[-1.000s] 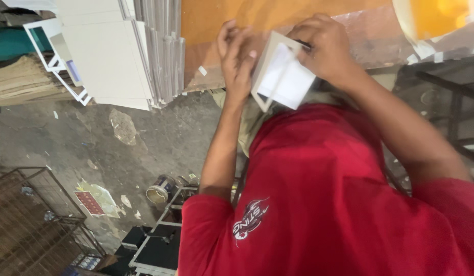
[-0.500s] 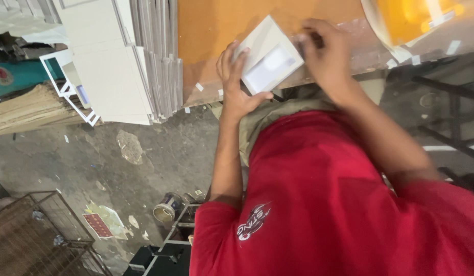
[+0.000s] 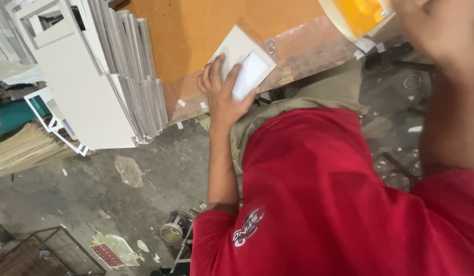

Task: The person assembles white rectangular frames by hand, aligning pieces and securing them with tape. They repeatedly pick up frames, apply tape to edges, and place completed units into a stack on the table.

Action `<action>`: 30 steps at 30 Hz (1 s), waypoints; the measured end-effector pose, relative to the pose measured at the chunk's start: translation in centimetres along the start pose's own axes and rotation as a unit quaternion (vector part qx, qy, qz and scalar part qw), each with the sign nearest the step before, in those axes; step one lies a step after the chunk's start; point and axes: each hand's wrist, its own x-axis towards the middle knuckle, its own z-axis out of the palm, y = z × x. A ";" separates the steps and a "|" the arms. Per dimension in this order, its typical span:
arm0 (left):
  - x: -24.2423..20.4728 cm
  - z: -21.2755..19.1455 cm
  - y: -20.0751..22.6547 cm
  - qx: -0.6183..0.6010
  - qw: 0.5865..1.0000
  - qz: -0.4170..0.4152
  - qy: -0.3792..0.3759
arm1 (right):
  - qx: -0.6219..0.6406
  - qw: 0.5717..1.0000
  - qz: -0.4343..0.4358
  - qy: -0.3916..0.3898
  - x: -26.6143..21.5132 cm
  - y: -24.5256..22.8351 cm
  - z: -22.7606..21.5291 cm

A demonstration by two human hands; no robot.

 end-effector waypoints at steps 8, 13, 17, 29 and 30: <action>0.0 -0.2 0.2 0.002 1.000 -0.007 0.008 | -0.054 0.998 0.018 -0.028 0.5 -2.3 -0.7; 0.1 -0.2 0.2 -0.008 1.000 -0.004 0.015 | 0.112 0.976 0.182 0.036 -1.1 -2.8 -0.1; 0.1 -0.2 0.2 -0.011 1.000 -0.006 0.014 | 0.373 0.910 0.141 0.110 -1.9 -1.7 1.3; -0.3 0.4 -0.3 0.005 1.000 0.004 0.009 | 0.041 0.984 0.040 0.169 -6.4 8.0 5.7; -0.4 0.4 -0.3 0.013 1.000 0.003 0.007 | -0.153 0.967 0.051 0.196 -6.7 8.4 5.9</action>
